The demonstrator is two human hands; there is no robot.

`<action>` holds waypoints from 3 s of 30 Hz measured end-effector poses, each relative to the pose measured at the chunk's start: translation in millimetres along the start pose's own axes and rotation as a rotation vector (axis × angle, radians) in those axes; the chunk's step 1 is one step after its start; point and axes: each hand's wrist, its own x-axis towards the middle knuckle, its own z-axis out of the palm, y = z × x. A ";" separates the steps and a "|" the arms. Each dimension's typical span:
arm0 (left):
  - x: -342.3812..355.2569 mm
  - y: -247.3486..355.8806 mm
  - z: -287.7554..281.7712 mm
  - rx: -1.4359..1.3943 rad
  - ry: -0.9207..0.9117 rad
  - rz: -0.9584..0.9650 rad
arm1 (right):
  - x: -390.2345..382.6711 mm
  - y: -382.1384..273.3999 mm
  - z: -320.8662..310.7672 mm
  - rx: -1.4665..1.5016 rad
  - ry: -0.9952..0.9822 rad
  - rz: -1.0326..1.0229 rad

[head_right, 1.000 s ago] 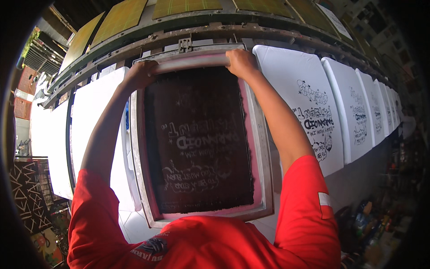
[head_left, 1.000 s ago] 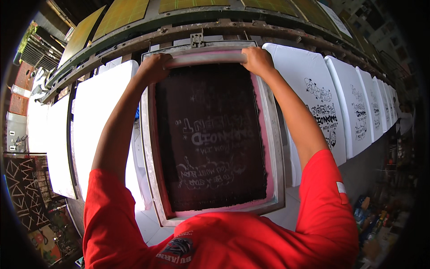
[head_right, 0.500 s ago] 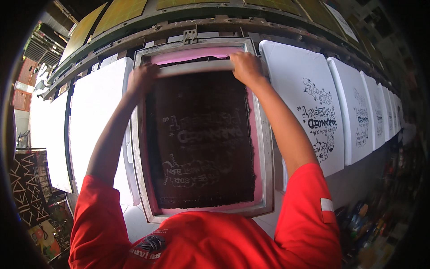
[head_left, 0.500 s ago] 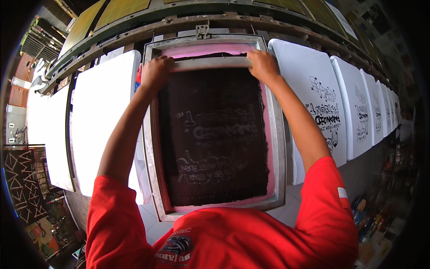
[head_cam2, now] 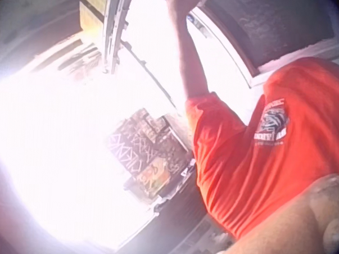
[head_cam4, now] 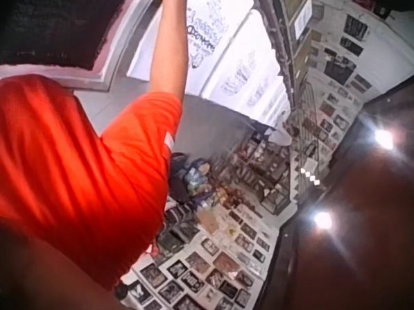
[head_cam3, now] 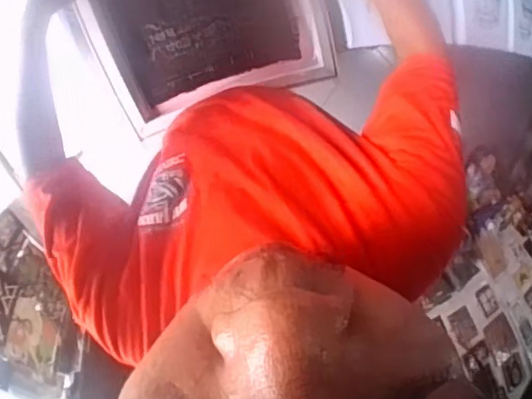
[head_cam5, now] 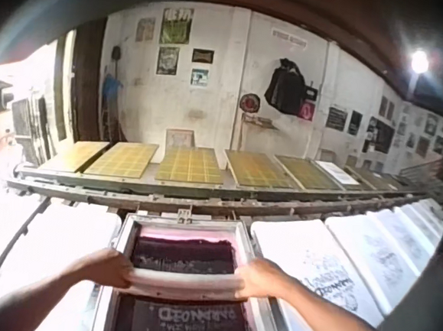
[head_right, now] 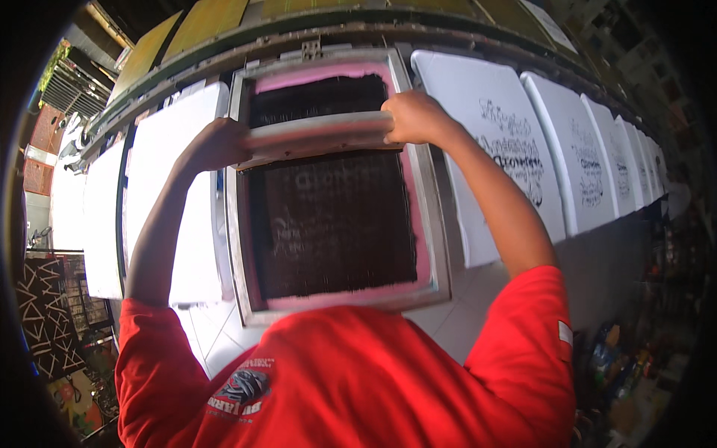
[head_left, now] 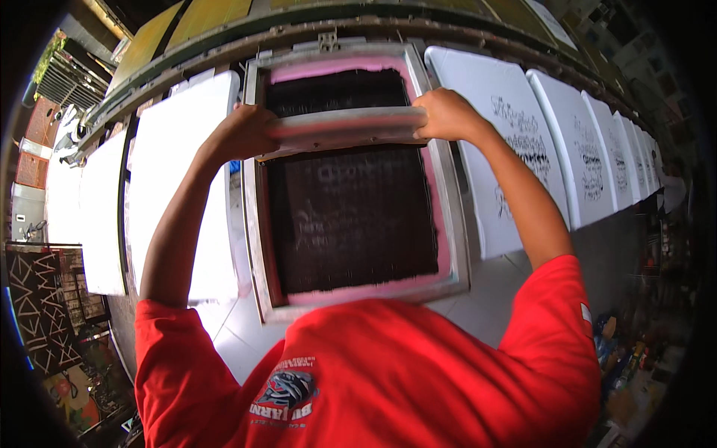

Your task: The person performs screen printing by moving a screen frame over white garments on a printing board, applying ink with a squeegee tool, and repeating the process at multiple stations along a production line.

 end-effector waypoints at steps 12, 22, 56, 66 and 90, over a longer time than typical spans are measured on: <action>-174.4 209.8 31.1 -0.437 0.111 -0.298 | -215.1 -103.8 86.8 0.026 0.095 0.096; -184.8 228.0 55.5 -0.311 0.129 -0.328 | -235.0 -109.2 118.5 0.007 0.135 0.122; -182.7 227.9 89.2 -0.241 0.420 -0.225 | -230.1 -112.1 155.0 -0.035 0.458 0.068; -70.9 117.9 90.8 -0.229 0.453 -0.237 | -86.8 -32.4 140.6 -0.034 0.480 -0.016; 78.2 -61.6 -3.7 0.004 0.264 -0.271 | 96.1 46.2 -5.4 -0.194 0.293 0.016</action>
